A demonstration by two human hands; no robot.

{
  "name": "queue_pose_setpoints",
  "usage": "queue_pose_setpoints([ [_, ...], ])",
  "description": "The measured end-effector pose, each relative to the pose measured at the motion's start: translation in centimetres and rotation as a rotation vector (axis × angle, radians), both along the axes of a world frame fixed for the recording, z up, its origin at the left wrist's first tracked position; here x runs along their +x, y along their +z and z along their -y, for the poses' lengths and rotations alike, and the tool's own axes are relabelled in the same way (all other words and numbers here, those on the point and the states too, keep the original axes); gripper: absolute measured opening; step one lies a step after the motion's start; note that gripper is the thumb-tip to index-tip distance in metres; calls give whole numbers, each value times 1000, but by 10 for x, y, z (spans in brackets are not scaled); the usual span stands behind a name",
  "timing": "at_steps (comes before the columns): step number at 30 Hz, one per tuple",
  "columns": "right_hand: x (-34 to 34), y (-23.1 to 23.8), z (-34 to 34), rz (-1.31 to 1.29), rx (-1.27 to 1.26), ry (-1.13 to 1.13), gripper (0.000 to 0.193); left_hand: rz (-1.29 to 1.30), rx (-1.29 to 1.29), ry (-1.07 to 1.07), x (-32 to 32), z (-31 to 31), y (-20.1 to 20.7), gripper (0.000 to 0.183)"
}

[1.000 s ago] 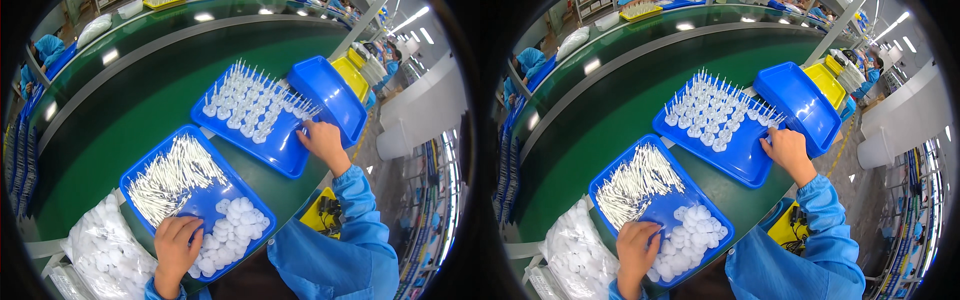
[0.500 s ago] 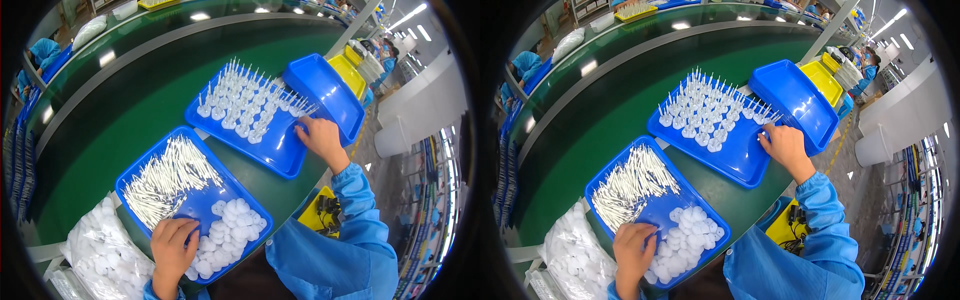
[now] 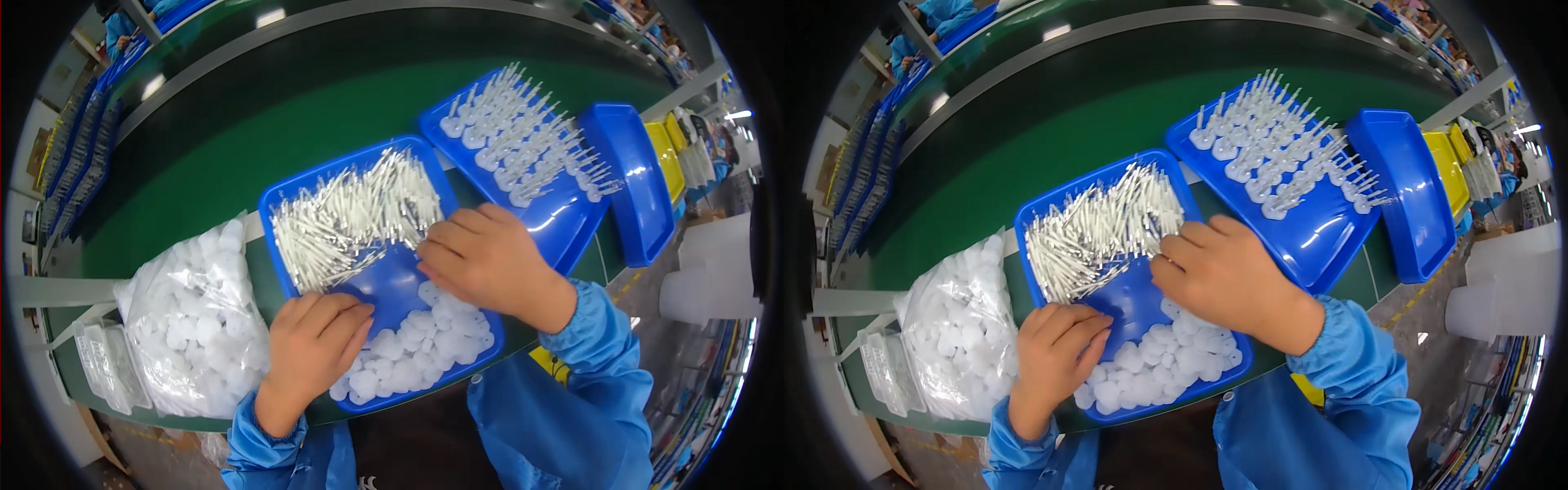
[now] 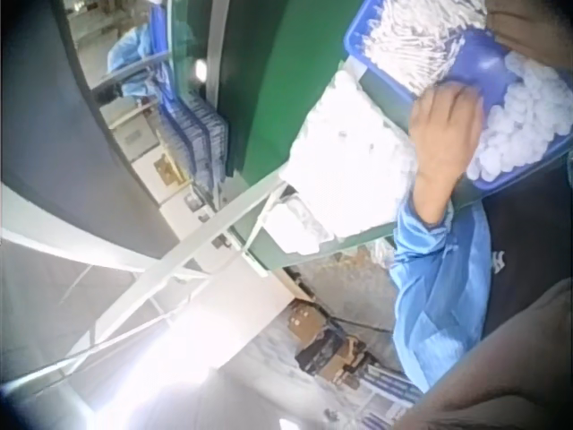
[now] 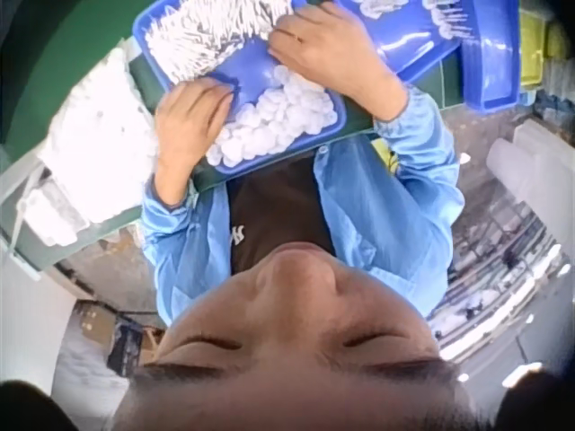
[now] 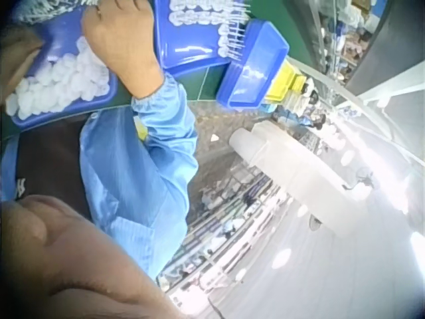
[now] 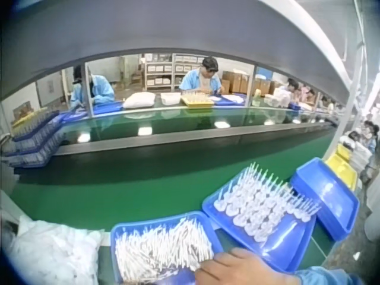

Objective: The person inserts white sticks into white cotton balls one by one. They pick up a cotton ball and a stick, push the stick into the cotton, and place the finished swab into a blue tray. The process is repeated continuously throughout the clip.

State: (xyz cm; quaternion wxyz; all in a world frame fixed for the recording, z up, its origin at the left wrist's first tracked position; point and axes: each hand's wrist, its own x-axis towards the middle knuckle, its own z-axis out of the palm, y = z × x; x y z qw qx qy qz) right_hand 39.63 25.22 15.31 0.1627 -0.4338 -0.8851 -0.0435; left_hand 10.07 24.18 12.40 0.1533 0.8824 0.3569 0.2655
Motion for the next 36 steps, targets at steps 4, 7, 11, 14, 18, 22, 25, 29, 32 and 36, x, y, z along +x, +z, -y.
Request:
queue_pose_setpoints([
  [4,15,5,-17,165,-77,115,25,-266,-37,85,-28,9,17,29],
  [7,21,-8,-20,107,-144,145,26,-322,-75,9,-20,0,14,41],
  [11,11,-23,-25,-93,-130,150,29,-158,-83,-12,-8,-11,8,45],
  [14,2,-24,-22,-108,-81,142,33,-120,-131,-18,-13,-8,10,45],
  [18,-1,-19,-10,-122,-91,136,25,-292,-78,21,-16,4,20,45],
  [22,-48,-33,-20,-77,-11,222,12,-417,-62,46,0,9,22,45],
  [25,-50,-34,-19,-151,-28,245,21,-252,-183,74,-7,14,19,48],
  [29,-39,-30,-23,-574,-427,149,34,166,-347,162,-9,4,20,50],
  [32,-42,-20,-40,-821,-400,203,29,468,-579,243,-7,-19,-4,45],
  [36,-56,-16,-65,-1380,-637,115,15,1040,-867,243,27,-57,-6,44],
])
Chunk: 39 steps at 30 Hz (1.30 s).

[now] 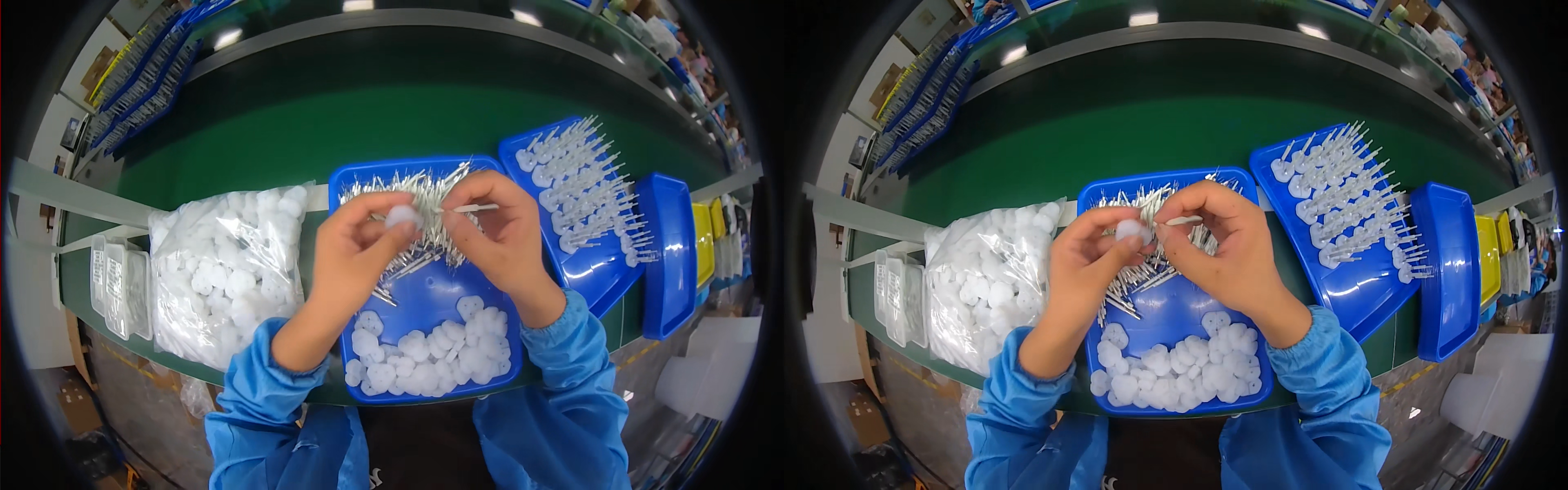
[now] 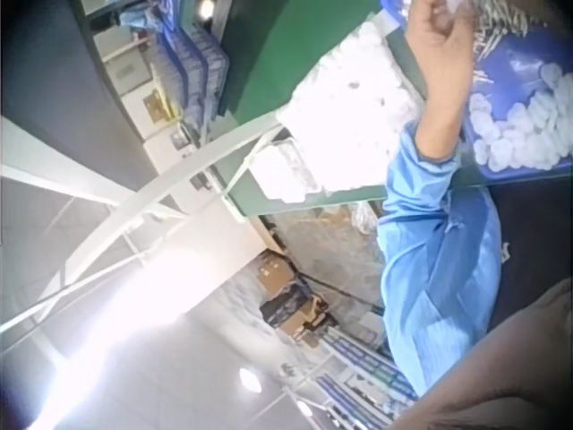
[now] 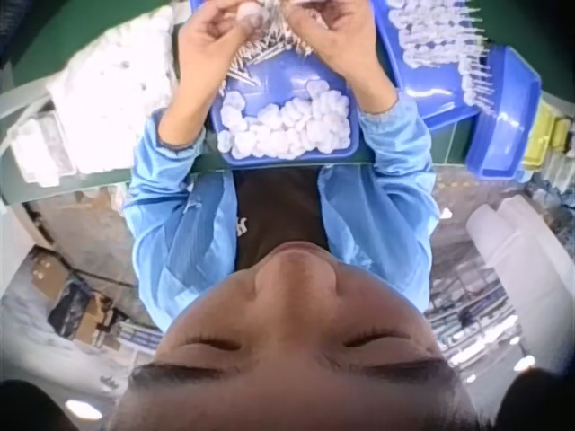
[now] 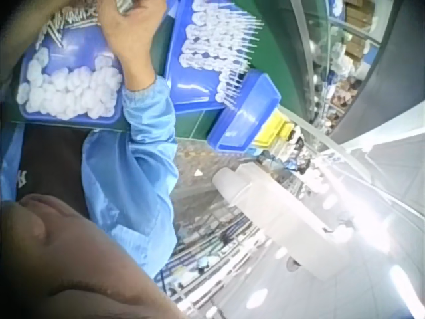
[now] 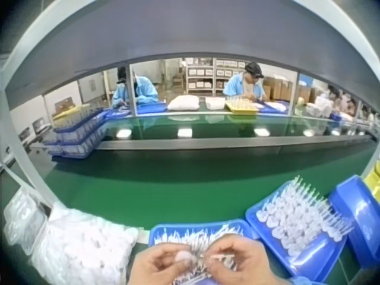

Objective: The person inserts white sticks into white cotton balls one by one. They pick up a cotton ball and a stick, push the stick into the cotton, and place the finished swab into a blue tray. The process is repeated continuously throughout the clip.

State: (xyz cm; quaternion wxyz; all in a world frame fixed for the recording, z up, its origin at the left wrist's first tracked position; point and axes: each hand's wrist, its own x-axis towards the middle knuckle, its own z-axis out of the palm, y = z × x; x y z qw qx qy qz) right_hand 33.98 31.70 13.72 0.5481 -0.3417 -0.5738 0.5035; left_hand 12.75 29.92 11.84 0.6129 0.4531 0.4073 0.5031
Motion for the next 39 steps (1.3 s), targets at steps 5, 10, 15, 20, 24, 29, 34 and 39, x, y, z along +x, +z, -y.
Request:
queue_pose_setpoints([
  [5,6,-26,2,245,-3,-44,14,-23,59,46,15,-8,-15,48],
  [10,4,-31,2,488,142,-160,18,-126,129,93,9,-4,-19,44],
  [15,5,-32,4,539,188,-158,19,-164,162,103,6,-6,-19,39],
  [20,4,-32,4,492,217,-162,19,-211,245,138,5,-5,-18,39],
  [24,4,-34,3,495,233,-180,20,-190,233,152,4,-7,-19,40],
  [29,4,-38,4,478,210,-194,20,-187,227,156,5,-6,-19,42],
  [34,3,-33,6,538,217,-222,20,-195,239,149,3,-4,-22,44],
  [39,4,-30,10,576,201,-226,19,-251,247,158,5,-4,-18,45],
])
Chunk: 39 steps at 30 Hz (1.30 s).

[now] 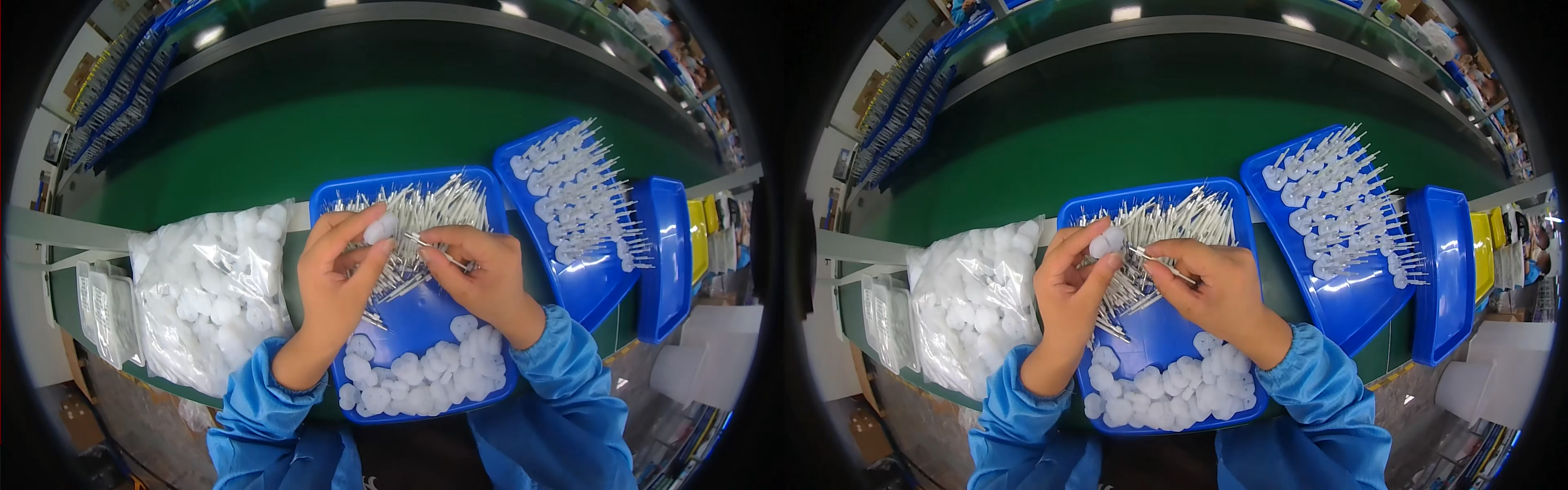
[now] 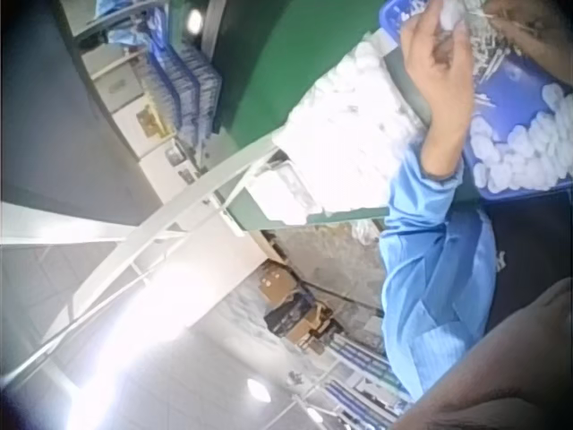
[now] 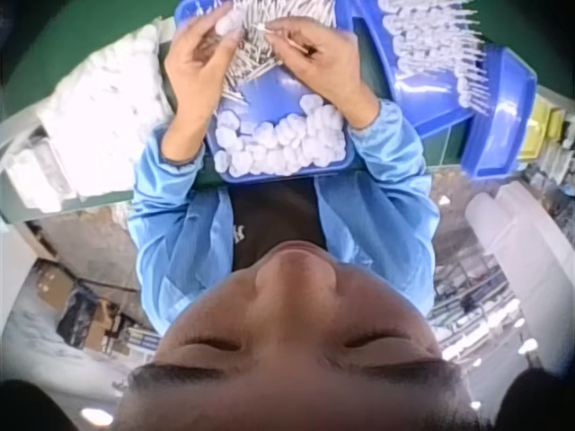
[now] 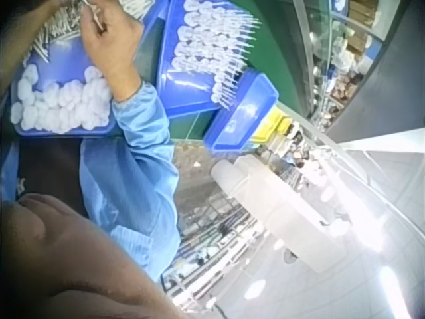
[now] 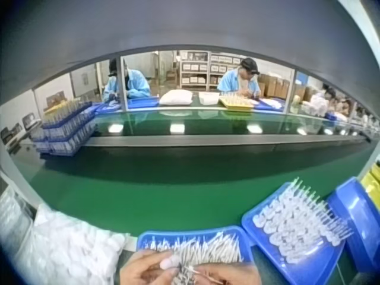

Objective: The person inserts white sticks into white cotton balls one by one. They pick up a cotton ball and a stick, push the stick into the cotton, and place the finished swab into a blue tray. The process is repeated continuously throughout the clip.

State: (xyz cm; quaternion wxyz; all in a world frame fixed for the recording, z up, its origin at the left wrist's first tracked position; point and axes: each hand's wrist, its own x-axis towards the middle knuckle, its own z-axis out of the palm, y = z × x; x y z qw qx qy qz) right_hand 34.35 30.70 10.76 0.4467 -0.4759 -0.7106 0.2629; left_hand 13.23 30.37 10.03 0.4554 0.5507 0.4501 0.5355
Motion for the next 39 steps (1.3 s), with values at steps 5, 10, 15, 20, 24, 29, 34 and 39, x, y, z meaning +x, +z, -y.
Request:
queue_pose_setpoints([
  [5,-4,2,2,-21,49,-3,18,49,29,10,3,-1,-3,43],
  [10,-3,4,4,31,51,-36,20,-9,76,23,2,0,-5,43],
  [15,-4,11,8,61,46,-15,19,-201,206,67,4,8,0,43],
  [20,-3,7,14,86,69,15,15,-225,155,9,-2,25,5,38],
  [24,-7,5,20,14,-21,86,12,-305,146,-43,-8,34,0,35],
  [29,-8,24,23,-121,-462,144,11,-321,127,-26,-9,40,0,36],
  [34,-9,15,24,-81,-261,112,12,-377,257,51,-3,38,1,43],
  [39,-7,9,21,346,384,9,10,-490,333,76,-1,37,3,45],
])
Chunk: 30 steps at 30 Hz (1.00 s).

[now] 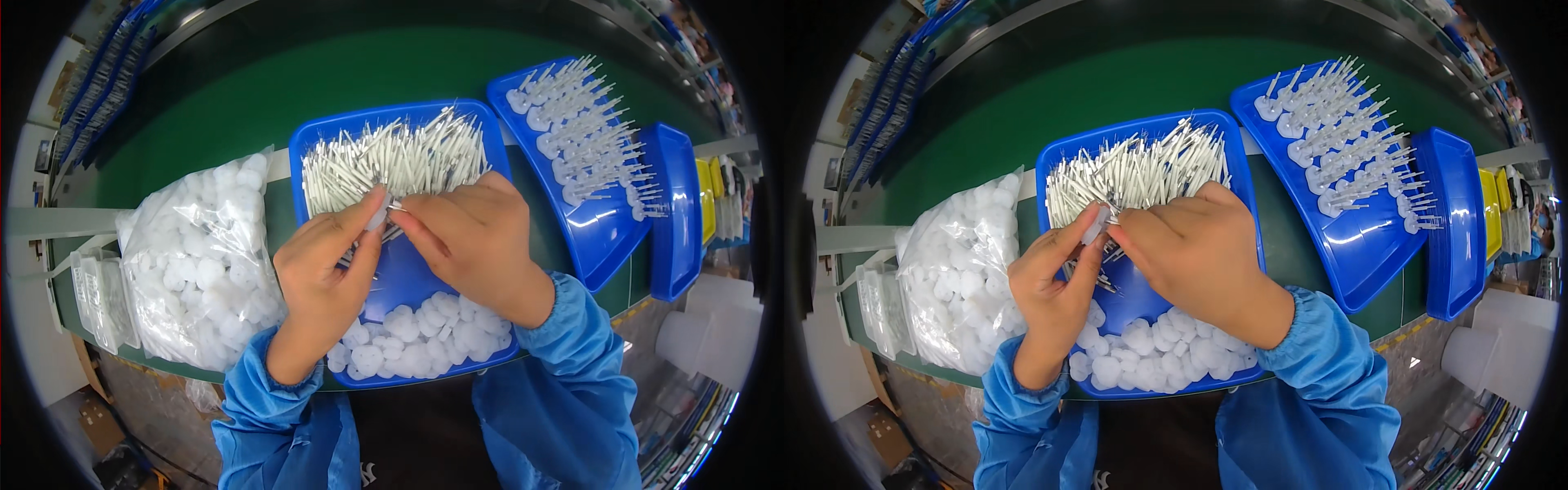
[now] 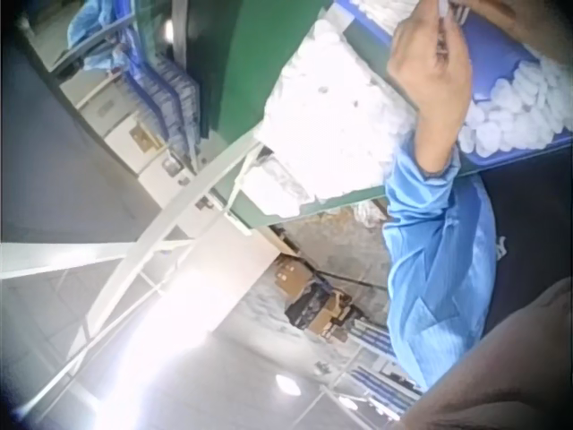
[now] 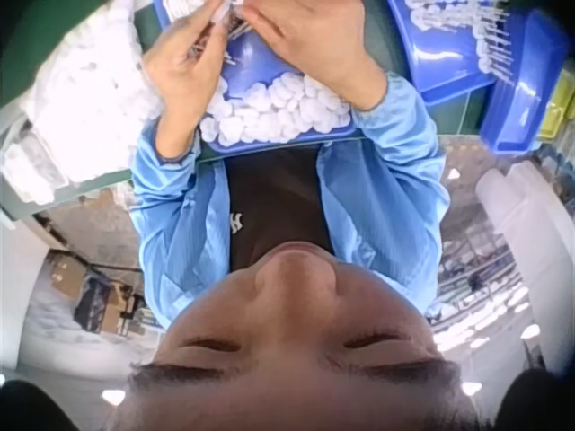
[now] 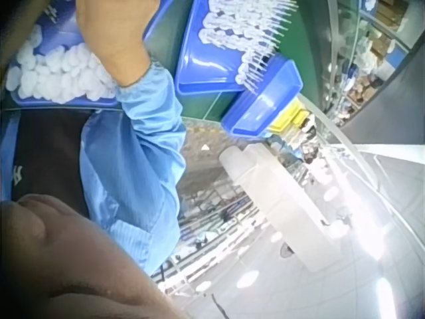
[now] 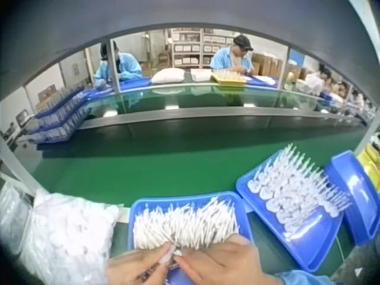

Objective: The person inserts white sticks into white cotton balls one by one. They pick up a cotton ball and a stick, push the stick into the cotton, and place the finished swab into a blue tray. The process is repeated continuously throughout the clip.

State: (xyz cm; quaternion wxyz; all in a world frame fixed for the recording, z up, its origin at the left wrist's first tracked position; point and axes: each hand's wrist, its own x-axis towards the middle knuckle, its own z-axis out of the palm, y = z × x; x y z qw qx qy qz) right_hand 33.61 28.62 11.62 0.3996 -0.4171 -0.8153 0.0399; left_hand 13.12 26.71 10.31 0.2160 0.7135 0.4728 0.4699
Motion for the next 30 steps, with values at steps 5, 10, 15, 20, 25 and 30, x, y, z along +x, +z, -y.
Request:
queue_pose_setpoints([
  [5,2,-8,-4,-13,51,40,14,-10,-57,13,2,5,2,46],
  [10,3,-7,-6,-65,-31,70,14,38,-160,6,1,9,3,46],
  [15,1,-6,-3,-104,-105,43,15,342,-322,-51,4,5,1,47],
  [20,9,7,-11,-162,-212,153,26,400,-278,-168,-6,-1,-3,47],
  [25,11,6,-7,-551,-629,279,35,140,-82,-167,-9,-7,9,51],
  [30,9,3,-3,-564,-644,260,32,23,-6,-157,-4,-1,11,54],
])
